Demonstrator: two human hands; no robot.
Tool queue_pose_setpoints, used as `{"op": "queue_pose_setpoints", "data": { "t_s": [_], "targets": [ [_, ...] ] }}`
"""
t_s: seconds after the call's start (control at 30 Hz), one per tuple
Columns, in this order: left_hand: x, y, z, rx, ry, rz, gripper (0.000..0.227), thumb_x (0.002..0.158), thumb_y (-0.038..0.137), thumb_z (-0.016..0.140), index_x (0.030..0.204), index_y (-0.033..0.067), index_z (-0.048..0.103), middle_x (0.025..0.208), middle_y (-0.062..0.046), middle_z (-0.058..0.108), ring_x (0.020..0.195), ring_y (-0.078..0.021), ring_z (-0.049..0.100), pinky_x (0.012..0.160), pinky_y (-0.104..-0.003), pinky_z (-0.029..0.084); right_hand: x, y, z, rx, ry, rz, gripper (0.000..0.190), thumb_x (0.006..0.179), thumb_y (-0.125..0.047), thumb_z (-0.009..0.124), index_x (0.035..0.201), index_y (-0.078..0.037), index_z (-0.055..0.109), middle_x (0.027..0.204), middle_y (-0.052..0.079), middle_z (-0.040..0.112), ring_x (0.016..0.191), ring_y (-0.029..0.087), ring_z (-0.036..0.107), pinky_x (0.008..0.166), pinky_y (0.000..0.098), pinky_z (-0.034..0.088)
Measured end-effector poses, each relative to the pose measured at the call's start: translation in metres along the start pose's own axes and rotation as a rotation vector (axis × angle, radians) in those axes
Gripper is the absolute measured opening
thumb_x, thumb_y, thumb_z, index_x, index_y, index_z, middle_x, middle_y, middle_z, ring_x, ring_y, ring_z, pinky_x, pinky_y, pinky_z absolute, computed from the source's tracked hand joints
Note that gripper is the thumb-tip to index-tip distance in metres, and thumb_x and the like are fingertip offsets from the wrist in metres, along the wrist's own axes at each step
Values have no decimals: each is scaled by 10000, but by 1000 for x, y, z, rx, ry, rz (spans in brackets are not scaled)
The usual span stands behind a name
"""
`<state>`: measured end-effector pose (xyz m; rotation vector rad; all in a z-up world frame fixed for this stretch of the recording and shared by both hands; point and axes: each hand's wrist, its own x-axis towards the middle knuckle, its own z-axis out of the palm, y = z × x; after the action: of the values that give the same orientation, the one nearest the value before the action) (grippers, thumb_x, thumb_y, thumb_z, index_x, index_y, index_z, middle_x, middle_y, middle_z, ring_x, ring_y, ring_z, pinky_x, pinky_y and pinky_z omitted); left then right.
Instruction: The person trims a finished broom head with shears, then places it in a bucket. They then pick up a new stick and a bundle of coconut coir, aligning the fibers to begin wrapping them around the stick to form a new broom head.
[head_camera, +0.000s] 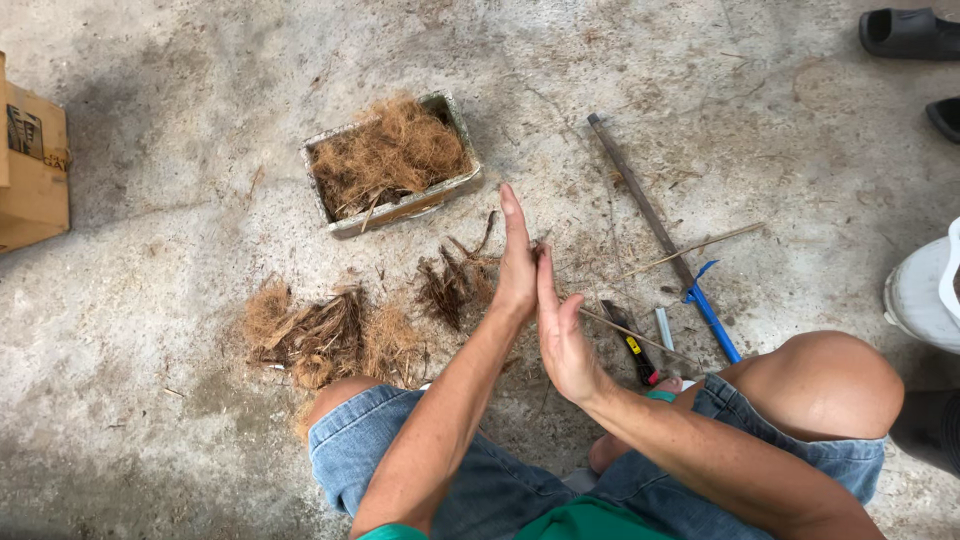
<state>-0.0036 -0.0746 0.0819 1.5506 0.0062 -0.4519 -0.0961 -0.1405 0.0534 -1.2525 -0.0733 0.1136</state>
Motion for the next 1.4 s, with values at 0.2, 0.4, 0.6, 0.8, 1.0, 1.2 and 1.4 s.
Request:
{"op": "queue_pose_setpoints", "data": {
  "t_s": [0.2, 0.4, 0.6, 0.8, 1.0, 1.2, 1.4],
  "targets": [
    [-37, -45, 49, 111, -243, 288, 837, 1027, 705, 29, 1659, 166, -73, 1766, -149, -59, 1643, -367, -30, 1296, -539, 95, 47, -12, -64, -22, 429, 116, 1032, 836, -803, 108, 1637, -168, -32, 1720, 77, -91, 1560, 243, -69, 1221, 467, 38],
    [-26, -64, 58, 41, -139, 55, 533, 1019, 325, 531, 1493, 83, 501, 1368, -192, 582, 1149, -297, 547, 954, -449, 485, 59, -9, -89, 21, 447, -111, 982, 949, -777, 163, 1660, -118, 6, 1750, 138, -27, 1620, 252, -20, 1283, 449, 43],
    [0, -58, 42, -66, 165, 13, 267, 1013, 137, 670, 1250, 52, 761, 972, -118, 791, 744, -158, 611, 640, -308, 499, 50, -2, -84, 91, 397, -129, 838, 1035, -652, 291, 1576, -14, 335, 1663, 206, 348, 1580, 281, 278, 1295, 445, 196],
    [-5, -50, 33, -15, 130, 196, 266, 1008, 155, 669, 1217, 10, 749, 1058, -141, 798, 928, -165, 725, 836, -340, 599, 38, -7, -79, -6, 336, -147, 240, 1031, -124, 626, 1206, 8, 725, 1307, 177, 714, 1281, 274, 620, 1117, 400, 489],
    [21, -34, 14, -76, 202, 211, 683, 1034, 494, 330, 1587, 95, 283, 1618, -200, 347, 1457, -328, 431, 1188, -526, 380, 21, -8, -69, -255, 237, -104, 313, 1068, -234, 568, 1237, -28, 732, 1414, 219, 692, 1354, 317, 657, 1117, 442, 568],
    [1, -31, 46, 45, -106, 242, 910, 985, 710, 96, 1654, 102, -6, 1747, -160, -58, 1606, -347, 16, 1278, -547, 115, -2, -20, -42, -218, 105, 0, 844, 987, -679, -7, 1642, -151, -69, 1738, 125, -119, 1603, 307, -35, 1292, 471, 19],
    [-42, -51, 82, 272, -421, 331, 874, 1063, 676, 104, 1653, 38, 16, 1766, -190, -19, 1649, -344, -21, 1324, -444, 74, 35, -41, -104, -23, 518, -182, 1086, 915, -864, 132, 1672, -95, 4, 1767, 153, -44, 1644, 280, -41, 1319, 475, -38]
  ]
}}
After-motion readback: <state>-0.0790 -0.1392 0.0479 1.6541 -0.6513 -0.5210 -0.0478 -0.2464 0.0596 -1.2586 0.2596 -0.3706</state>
